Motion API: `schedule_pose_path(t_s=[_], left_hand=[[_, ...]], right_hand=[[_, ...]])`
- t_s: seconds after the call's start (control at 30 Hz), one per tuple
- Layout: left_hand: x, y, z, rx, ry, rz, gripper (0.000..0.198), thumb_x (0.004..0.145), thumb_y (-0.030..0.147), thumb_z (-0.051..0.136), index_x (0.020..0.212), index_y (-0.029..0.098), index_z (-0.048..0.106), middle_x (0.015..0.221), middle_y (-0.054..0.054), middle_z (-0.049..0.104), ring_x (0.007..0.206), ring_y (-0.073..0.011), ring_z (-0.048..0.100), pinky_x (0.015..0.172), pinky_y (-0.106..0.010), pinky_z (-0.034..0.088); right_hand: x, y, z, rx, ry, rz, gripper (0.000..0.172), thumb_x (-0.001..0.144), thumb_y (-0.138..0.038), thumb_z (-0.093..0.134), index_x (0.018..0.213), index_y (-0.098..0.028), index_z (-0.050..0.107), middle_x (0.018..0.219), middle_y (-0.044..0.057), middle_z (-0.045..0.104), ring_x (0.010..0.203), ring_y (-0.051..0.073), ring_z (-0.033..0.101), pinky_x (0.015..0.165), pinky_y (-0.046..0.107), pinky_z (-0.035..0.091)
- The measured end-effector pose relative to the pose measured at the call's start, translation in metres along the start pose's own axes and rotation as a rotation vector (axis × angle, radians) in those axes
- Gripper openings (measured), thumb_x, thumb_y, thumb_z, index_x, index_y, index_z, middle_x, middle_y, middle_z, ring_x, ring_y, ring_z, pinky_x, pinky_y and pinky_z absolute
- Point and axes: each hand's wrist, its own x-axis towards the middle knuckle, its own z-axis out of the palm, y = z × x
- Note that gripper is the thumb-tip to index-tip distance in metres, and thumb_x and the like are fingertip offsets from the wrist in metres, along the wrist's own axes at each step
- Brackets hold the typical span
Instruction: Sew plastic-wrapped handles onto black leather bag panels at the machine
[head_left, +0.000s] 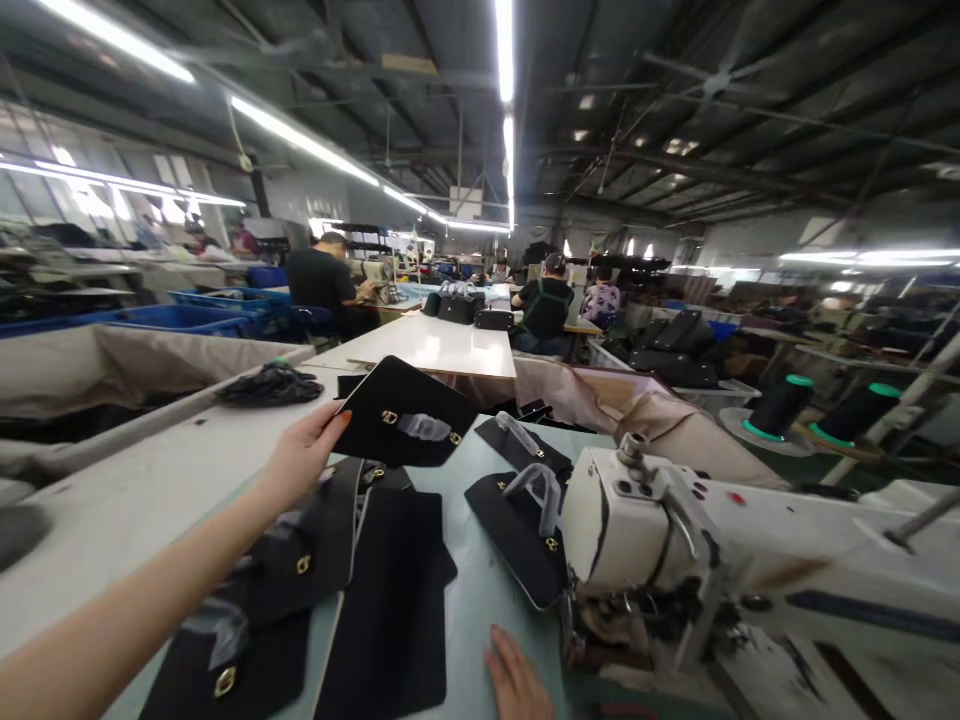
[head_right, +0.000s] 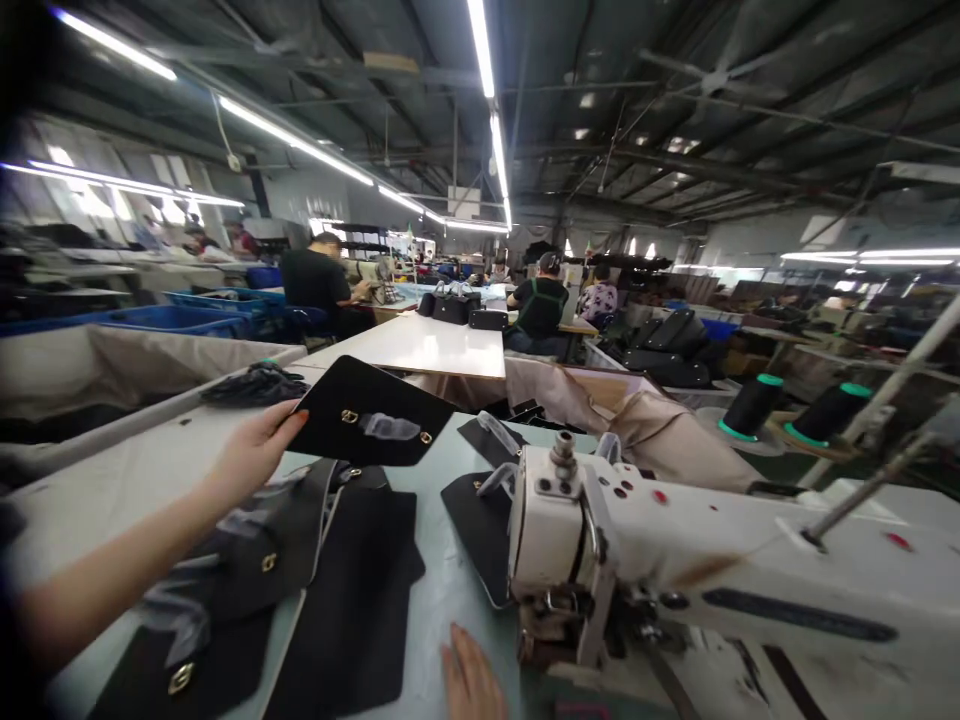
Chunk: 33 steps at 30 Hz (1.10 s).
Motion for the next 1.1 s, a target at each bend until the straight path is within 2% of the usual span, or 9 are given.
schedule_pose_path(t_s=[0.07, 0.13, 0.23, 0.3, 0.4, 0.5, 0.63, 0.8, 1.1], left_hand=[[-0.047, 0.022, -0.044, -0.083, -0.043, -0.002, 0.05, 0.093, 0.051, 0.046, 0.124, 0.015, 0.061, 0.109, -0.004, 0.071, 0.1, -0.0242, 0.063, 0.087, -0.03, 0.049], [-0.094, 0.042, -0.077, -0.133, -0.103, -0.056, 0.048, 0.09, 0.052, 0.052, 0.12, 0.017, 0.065, 0.107, -0.004, 0.073, 0.096, -0.0242, 0.064, 0.086, -0.031, 0.051], [-0.155, 0.067, -0.1, -0.173, -0.297, -0.099, 0.039, 0.091, 0.047, 0.053, 0.12, 0.024, 0.067, 0.11, -0.002, 0.073, 0.096, -0.0221, 0.067, 0.084, -0.027, 0.054], [-0.186, 0.079, -0.098, -0.178, -0.449, -0.056, 0.034, 0.092, 0.043, 0.052, 0.119, 0.029, 0.068, 0.111, 0.0, 0.074, 0.096, -0.0205, 0.069, 0.083, -0.024, 0.055], [-0.215, 0.095, -0.078, -0.144, -0.591, 0.049, 0.029, 0.092, 0.039, 0.054, 0.114, 0.032, 0.071, 0.107, 0.0, 0.075, 0.093, -0.0196, 0.071, 0.083, -0.022, 0.056], [-0.228, 0.107, -0.051, -0.192, -0.747, 0.16, 0.027, 0.092, 0.033, 0.054, 0.113, 0.033, 0.071, 0.107, 0.001, 0.075, 0.093, -0.018, 0.072, 0.085, -0.02, 0.055], [-0.229, 0.113, -0.022, -0.273, -0.907, 0.286, 0.028, 0.094, 0.029, 0.05, 0.115, 0.032, 0.068, 0.11, 0.002, 0.074, 0.097, -0.0174, 0.071, 0.087, -0.019, 0.053], [-0.231, 0.11, -0.007, -0.24, -0.91, 0.286, 0.027, 0.094, 0.031, 0.051, 0.115, 0.033, 0.067, 0.113, 0.003, 0.073, 0.102, -0.0168, 0.069, 0.09, -0.019, 0.052], [-0.235, 0.118, -0.004, -0.276, -0.931, 0.304, 0.028, 0.096, 0.027, 0.045, 0.114, 0.028, 0.067, 0.109, 0.0, 0.074, 0.099, -0.0169, 0.07, 0.086, -0.022, 0.055]], right_hand=[[0.0, -0.005, -0.008, 0.103, 0.128, 0.066, 0.055, 0.092, -0.03, 0.053, 0.145, -0.02, 0.045, 0.136, 0.014, 0.058, 0.118, 0.03, 0.062, 0.088, 0.038, 0.059], [0.005, -0.018, -0.032, 0.238, 0.272, 0.198, 0.062, 0.096, -0.029, 0.047, 0.154, -0.019, 0.028, 0.147, 0.017, 0.045, 0.13, 0.031, 0.051, 0.092, 0.041, 0.057], [0.018, -0.046, -0.092, 0.418, 0.358, 0.323, 0.056, 0.1, -0.028, 0.04, 0.154, -0.022, 0.026, 0.154, 0.014, 0.034, 0.141, 0.029, 0.037, 0.103, 0.043, 0.05], [0.027, -0.065, -0.137, 0.558, 0.242, 0.318, 0.048, 0.101, -0.033, 0.04, 0.148, -0.024, 0.037, 0.15, 0.013, 0.042, 0.138, 0.027, 0.042, 0.106, 0.043, 0.046], [0.042, -0.089, -0.192, 0.865, -0.081, 0.308, 0.044, 0.102, -0.039, 0.041, 0.143, -0.026, 0.044, 0.137, 0.011, 0.056, 0.121, 0.022, 0.059, 0.094, 0.034, 0.054], [0.056, -0.104, -0.225, 1.012, -0.215, 0.303, 0.04, 0.1, -0.045, 0.043, 0.132, -0.025, 0.057, 0.123, 0.008, 0.066, 0.103, 0.018, 0.066, 0.089, 0.029, 0.053], [0.06, -0.109, -0.24, 0.975, -0.287, 0.192, 0.041, 0.101, -0.046, 0.042, 0.114, -0.019, 0.071, 0.108, 0.006, 0.072, 0.1, 0.016, 0.066, 0.09, 0.026, 0.049], [0.046, -0.108, -0.24, 0.91, -0.221, 0.123, 0.033, 0.1, -0.039, 0.047, 0.112, -0.02, 0.071, 0.104, 0.004, 0.074, 0.092, 0.013, 0.067, 0.085, 0.024, 0.048], [0.032, -0.114, -0.232, 0.848, -0.09, 0.122, 0.016, 0.095, -0.023, 0.059, 0.102, -0.017, 0.072, 0.098, 0.003, 0.076, 0.085, 0.011, 0.07, 0.078, 0.021, 0.051]])
